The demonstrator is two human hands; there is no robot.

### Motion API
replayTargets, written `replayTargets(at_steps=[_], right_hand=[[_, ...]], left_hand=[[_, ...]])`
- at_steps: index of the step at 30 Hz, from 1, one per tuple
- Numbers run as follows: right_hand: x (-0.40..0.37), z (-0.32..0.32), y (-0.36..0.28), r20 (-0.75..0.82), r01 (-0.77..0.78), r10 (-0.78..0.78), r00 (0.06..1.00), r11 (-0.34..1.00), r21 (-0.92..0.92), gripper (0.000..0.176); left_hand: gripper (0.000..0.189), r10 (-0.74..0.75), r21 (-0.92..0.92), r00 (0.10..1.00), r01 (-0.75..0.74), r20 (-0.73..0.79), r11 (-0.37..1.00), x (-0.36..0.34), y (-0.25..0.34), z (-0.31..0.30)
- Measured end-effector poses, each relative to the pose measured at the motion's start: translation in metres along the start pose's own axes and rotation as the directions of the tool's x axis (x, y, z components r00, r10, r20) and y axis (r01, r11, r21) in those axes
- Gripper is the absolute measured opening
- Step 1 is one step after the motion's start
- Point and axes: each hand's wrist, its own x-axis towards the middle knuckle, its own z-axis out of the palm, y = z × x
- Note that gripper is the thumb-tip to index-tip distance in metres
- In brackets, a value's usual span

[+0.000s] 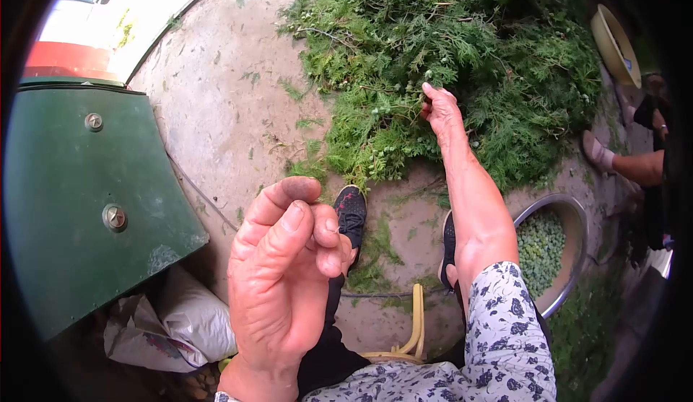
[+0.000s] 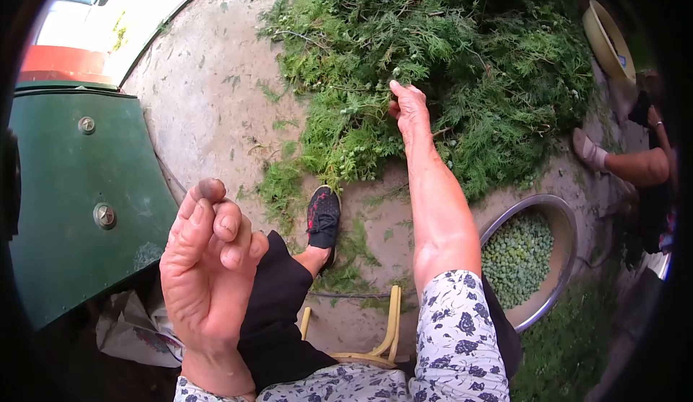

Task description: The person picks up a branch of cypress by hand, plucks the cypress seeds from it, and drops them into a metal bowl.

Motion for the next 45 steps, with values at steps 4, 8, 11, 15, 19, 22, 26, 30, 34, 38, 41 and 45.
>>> replayTargets(at_steps=[4,8,11,15,19,22,26,30,34,38,41,45], right_hand=[[-0.044,-0.004,-0.019,0.104,0.075,-0.061,0.993,0.988,-0.138,0.029],[-0.087,-0.016,-0.050,0.128,0.189,-0.152,0.980,0.913,-0.362,0.030],[-0.116,-0.023,-0.073,0.068,0.239,-0.234,0.970,0.861,-0.449,0.024],[-0.157,-0.027,-0.098,0.024,0.275,-0.299,0.954,0.840,-0.468,0.019],[-0.191,-0.025,-0.120,0.068,0.343,-0.354,0.933,0.813,-0.471,0.020],[-0.217,-0.029,-0.109,0.086,0.320,-0.323,0.942,0.799,-0.509,0.016],[-0.249,-0.040,-0.035,-0.105,0.094,-0.207,0.973,0.763,-0.640,0.004],[-0.219,-0.076,0.040,-0.025,0.167,-0.375,0.926,0.471,-0.866,0.010],[-0.206,-0.090,0.073,-0.115,0.028,-0.427,0.897,0.314,-0.949,0.010],[-0.222,-0.074,0.103,-0.353,-0.148,-0.005,0.936,0.903,-0.404,0.017],[-0.218,-0.062,0.140,-0.290,-0.242,0.192,0.938,0.959,-0.148,0.013],[-0.209,-0.075,0.173,-0.312,-0.304,0.291,0.904,0.953,0.009,0.020]], left_hand=[[0.019,-0.015,0.024,1.000,0.016,-0.024,1.000,-0.002,0.001,0.007],[0.019,0.007,-0.001,1.000,-0.007,0.020,1.000,0.001,-0.001,0.003],[0.017,0.031,-0.056,0.998,-0.028,0.053,0.998,0.004,-0.004,0.000],[0.013,0.049,-0.120,0.997,-0.042,0.060,0.992,0.003,-0.006,-0.002],[0.011,0.058,-0.146,0.997,-0.051,0.044,0.988,0.005,-0.005,-0.005],[0.008,0.058,-0.174,0.998,-0.053,0.021,0.983,0.005,-0.003,-0.008],[0.007,0.053,-0.197,0.999,-0.053,-0.001,0.979,0.010,0.002,-0.015],[0.007,0.066,-0.217,0.998,-0.062,0.011,0.974,0.007,0.000,-0.022],[0.008,0.051,-0.162,0.998,-0.046,0.025,0.986,0.005,-0.007,-0.016],[0.008,0.056,-0.148,0.998,-0.052,0.022,0.988,0.012,-0.012,-0.007],[0.011,0.039,-0.123,0.999,-0.035,0.032,0.992,0.015,-0.015,0.006],[0.006,0.009,-0.130,0.999,-0.002,0.049,0.992,0.021,-0.018,0.007]])
